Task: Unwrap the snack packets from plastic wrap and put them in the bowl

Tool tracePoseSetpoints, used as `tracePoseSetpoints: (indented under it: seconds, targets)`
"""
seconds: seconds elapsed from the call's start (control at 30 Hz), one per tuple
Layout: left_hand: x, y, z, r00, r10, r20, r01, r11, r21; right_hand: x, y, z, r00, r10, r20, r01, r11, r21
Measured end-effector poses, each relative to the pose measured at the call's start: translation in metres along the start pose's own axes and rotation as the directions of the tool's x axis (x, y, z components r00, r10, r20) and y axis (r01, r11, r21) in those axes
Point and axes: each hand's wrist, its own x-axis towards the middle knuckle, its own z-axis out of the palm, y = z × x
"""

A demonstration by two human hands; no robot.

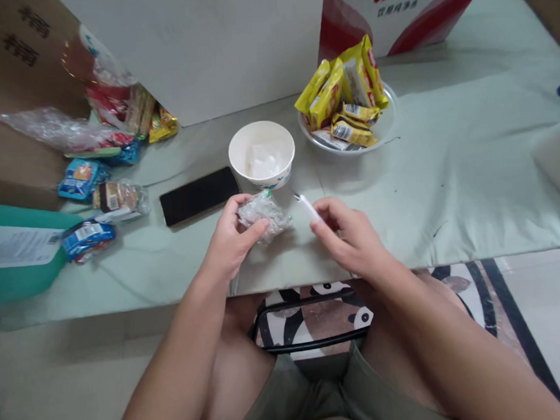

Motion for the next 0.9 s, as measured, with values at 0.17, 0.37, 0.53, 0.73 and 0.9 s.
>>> tracePoseSetpoints:
  seconds: [0.17,0.37,0.53,0.73,0.9]
  targets:
    - [0.001,-0.004,0.004,1.000,0.012,0.007,-0.013,0.999,0.035,-0.003,-0.018,0.016,0.991,-0.036,0.133,0.030,0.998,0.048]
    - [0.003,-0.009,0.000,0.998,0.049,-0.032,-0.044,0.988,0.146,0.001,-0.013,0.016,0.997,0.032,0.064,-0.034,0.999,0.036]
    - [0.006,-0.011,-0.004,0.990,0.129,-0.053,-0.111,0.957,0.269,0.005,-0.008,0.016,0.996,0.053,0.069,-0.049,0.997,-0.057]
    - [0.008,-0.010,-0.006,0.992,0.112,-0.066,-0.090,0.960,0.265,0.006,-0.009,0.008,0.999,0.029,0.040,-0.019,0.975,-0.223]
    - [0.009,-0.007,-0.006,0.994,0.078,-0.074,-0.058,0.967,0.250,-0.001,0.001,-0.011,0.994,0.053,0.093,-0.021,0.951,-0.309]
